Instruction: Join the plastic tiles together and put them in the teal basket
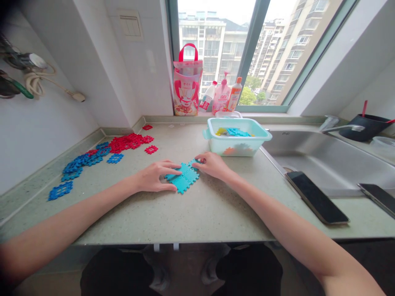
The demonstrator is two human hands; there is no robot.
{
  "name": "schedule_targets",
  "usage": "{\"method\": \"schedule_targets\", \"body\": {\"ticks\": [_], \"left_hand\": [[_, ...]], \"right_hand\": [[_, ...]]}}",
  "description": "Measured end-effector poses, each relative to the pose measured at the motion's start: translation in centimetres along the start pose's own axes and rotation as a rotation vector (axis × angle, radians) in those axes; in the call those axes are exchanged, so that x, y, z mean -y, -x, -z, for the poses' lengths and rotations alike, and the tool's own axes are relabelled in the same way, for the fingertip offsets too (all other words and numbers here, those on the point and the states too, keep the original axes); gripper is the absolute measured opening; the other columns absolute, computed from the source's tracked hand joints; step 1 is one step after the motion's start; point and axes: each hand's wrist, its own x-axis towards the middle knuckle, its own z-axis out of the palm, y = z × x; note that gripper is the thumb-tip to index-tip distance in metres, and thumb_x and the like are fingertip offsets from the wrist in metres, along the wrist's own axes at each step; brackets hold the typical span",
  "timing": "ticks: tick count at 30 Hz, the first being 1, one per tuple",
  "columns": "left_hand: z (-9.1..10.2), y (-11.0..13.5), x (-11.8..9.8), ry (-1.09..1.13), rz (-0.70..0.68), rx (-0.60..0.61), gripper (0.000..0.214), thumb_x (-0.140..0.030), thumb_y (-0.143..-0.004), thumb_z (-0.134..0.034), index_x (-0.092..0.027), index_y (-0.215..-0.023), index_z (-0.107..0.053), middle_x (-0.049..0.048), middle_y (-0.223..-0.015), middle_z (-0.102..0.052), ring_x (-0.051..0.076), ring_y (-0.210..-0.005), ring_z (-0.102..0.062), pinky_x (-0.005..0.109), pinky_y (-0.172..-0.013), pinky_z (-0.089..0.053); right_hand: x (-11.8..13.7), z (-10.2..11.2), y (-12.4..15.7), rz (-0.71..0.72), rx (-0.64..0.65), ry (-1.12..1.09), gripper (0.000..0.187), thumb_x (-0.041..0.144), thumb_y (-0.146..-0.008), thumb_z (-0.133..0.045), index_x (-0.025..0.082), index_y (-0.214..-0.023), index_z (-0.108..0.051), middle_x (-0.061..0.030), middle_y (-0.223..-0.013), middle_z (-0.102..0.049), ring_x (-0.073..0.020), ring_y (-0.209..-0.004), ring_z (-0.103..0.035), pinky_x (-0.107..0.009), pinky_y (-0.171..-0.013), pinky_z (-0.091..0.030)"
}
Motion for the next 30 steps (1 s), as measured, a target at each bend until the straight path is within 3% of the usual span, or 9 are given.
{"method": "schedule_targets", "body": {"ticks": [16, 21, 26, 30], "left_hand": [[-0.3, -0.3, 0.2, 0.033, 0.024, 0.01, 0.055, -0.058, -0.083, -0.083, -0.023, -0.125, -0.079, 0.0147, -0.138, -0.072, 0.033, -0.125, -0.067, 0.048, -0.11, -0.051], [0.4, -0.4, 0.2, -0.014, 0.003, 0.038, 0.061, -0.064, -0.077, -0.086, -0.026, -0.124, -0.078, 0.0129, -0.136, -0.072, 0.033, -0.123, -0.068, 0.049, -0.111, -0.048], [0.9, 0.4, 0.8, -0.051, 0.089, -0.021, 0.095, -0.068, -0.074, -0.086, -0.021, -0.152, -0.057, 0.0186, -0.156, -0.055, 0.037, -0.142, -0.054, 0.052, -0.12, -0.041], [1.0, 0.6, 1.2, -0.022, 0.154, -0.02, 0.092, -0.066, -0.078, -0.084, -0.018, -0.152, -0.056, 0.0178, -0.143, -0.065, 0.035, -0.133, -0.06, 0.05, -0.115, -0.046]], "right_hand": [[0.3, -0.3, 0.0, 0.018, -0.005, -0.034, 0.033, 0.041, -0.094, -0.075, 0.017, -0.115, -0.083, -0.0062, -0.091, -0.074, -0.0177, -0.075, -0.065, -0.029, -0.072, -0.046], [-0.3, -0.1, 0.6, 0.071, -0.084, -0.013, 0.04, 0.034, -0.101, -0.064, 0.017, -0.136, -0.072, -0.0113, -0.112, -0.073, -0.0194, -0.085, -0.069, -0.033, -0.088, -0.053], [-1.1, 0.5, 1.2, 0.144, -0.059, 0.018, 0.032, 0.032, -0.105, -0.054, 0.02, -0.113, -0.082, -0.0127, -0.121, -0.076, -0.0279, -0.115, -0.068, -0.043, -0.106, -0.049], [-1.2, 0.4, 0.9, 0.108, -0.024, -0.14, 0.025, 0.028, -0.101, -0.058, 0.019, -0.106, -0.081, -0.0114, -0.117, -0.079, -0.0268, -0.112, -0.07, -0.044, -0.107, -0.05]]}}
